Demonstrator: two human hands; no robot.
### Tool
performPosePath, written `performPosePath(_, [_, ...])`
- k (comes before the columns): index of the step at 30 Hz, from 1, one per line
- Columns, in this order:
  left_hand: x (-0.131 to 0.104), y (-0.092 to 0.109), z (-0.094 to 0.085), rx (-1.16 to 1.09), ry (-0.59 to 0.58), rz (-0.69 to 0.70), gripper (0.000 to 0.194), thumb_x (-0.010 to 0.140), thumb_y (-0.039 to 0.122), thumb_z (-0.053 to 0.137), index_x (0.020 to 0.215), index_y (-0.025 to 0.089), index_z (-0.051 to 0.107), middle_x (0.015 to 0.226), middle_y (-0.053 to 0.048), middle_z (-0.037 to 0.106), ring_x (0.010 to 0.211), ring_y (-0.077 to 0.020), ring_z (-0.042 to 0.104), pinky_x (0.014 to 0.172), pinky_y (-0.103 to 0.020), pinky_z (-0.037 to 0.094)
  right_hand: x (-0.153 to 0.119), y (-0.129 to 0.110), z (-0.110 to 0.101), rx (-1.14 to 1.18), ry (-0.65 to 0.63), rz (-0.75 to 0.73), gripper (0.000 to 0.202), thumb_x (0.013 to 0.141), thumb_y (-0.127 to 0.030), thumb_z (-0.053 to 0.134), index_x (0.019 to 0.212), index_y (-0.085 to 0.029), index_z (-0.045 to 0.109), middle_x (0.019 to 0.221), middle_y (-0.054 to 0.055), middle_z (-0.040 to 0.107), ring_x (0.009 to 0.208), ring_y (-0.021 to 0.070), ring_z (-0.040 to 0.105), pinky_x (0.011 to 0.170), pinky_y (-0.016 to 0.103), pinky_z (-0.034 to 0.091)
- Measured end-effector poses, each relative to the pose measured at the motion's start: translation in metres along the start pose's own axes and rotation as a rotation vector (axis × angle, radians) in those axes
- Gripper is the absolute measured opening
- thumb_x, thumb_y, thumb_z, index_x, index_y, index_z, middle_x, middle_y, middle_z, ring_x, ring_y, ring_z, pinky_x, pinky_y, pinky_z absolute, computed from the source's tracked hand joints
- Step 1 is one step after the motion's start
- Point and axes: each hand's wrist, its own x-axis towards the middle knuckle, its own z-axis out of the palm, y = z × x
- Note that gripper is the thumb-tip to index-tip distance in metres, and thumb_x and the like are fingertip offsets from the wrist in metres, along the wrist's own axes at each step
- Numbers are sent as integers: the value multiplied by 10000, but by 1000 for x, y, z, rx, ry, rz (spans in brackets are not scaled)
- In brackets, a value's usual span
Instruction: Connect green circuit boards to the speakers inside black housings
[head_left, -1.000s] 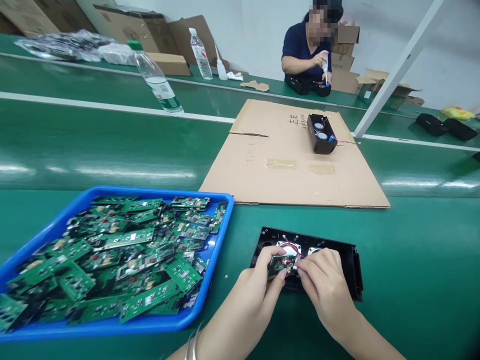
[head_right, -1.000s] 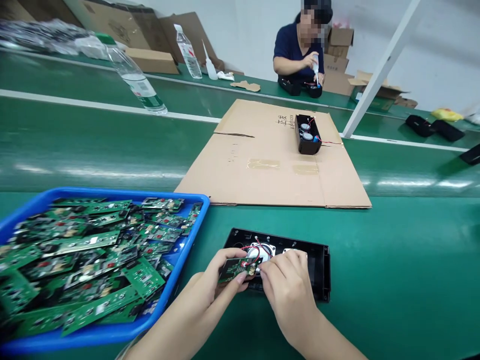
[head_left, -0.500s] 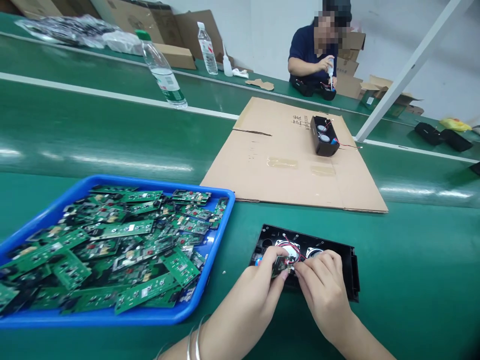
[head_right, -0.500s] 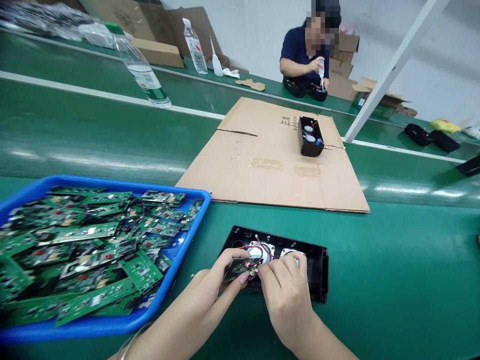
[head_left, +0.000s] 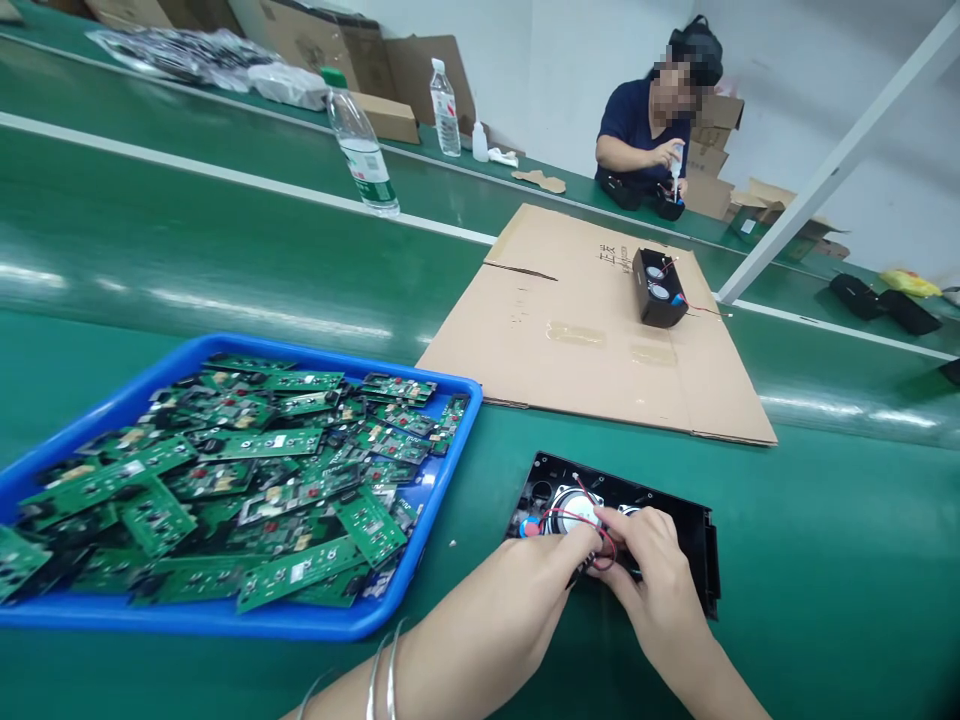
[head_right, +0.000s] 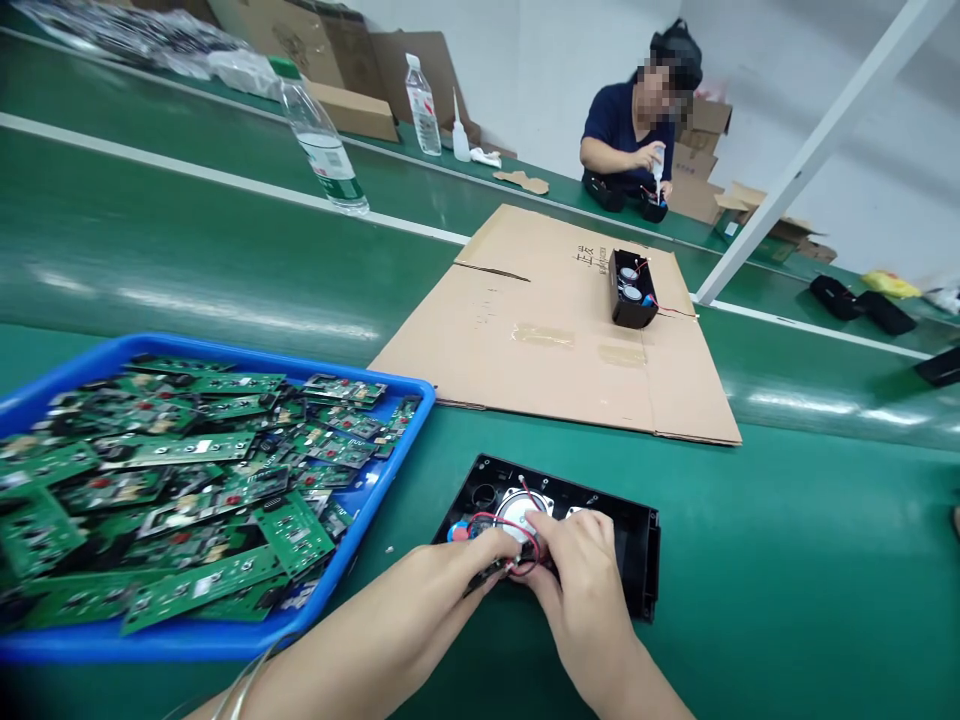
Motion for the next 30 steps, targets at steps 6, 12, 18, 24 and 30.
performPosePath(6, [0, 1, 3, 72, 20, 8, 332, 816, 34, 268, 976, 199, 507, 773, -36, 653, 636, -178, 593, 559, -245, 423, 4, -3, 2, 19, -71, -24, 173, 923, -157, 401, 815, -196, 530, 699, -3, 525, 682, 152, 434, 659, 316, 362])
performPosePath(12, [0, 7, 2, 120, -4, -164, 305, 824, 69, 287, 991, 194, 509, 696, -39, 663, 543, -195, 601, 473, -254, 369, 24, 2, -14, 243, -308, 207, 79, 842, -199, 550, 908, -219, 589, 884, 5, 598, 698, 128, 537, 618, 241, 448])
performPosePath(18, [-4, 9, -4, 102, 57, -319, 258, 860, 195, 300, 1051, 219, 471, 682, -27, 674, 568, -246, 636, 479, -287, 392, 43, -3, 3, -271, -327, 354, 318, 821, -37, 408, 1034, -168, 604, 948, 94, 664, 823, 216, 639, 689, 311, 491])
performPosePath(24, [0, 5, -5, -26, 140, -333, 231, 861, 291, 289, 981, 236, 478, 644, 1, 654, 554, -217, 631, 470, -272, 401, 36, 0, 3, -111, -185, 386, 243, 814, -77, 440, 974, -148, 608, 914, 82, 647, 776, 186, 618, 678, 286, 491])
performPosePath(30, [7, 2, -8, -112, 225, -407, 261, 837, 346, 322, 1004, 218, 476, 504, 38, 583, 399, -191, 553, 385, -256, 335, 11, 13, -24, 400, -128, 476, 149, 845, -259, 487, 819, -176, 608, 700, 1, 556, 559, 101, 488, 501, 205, 416])
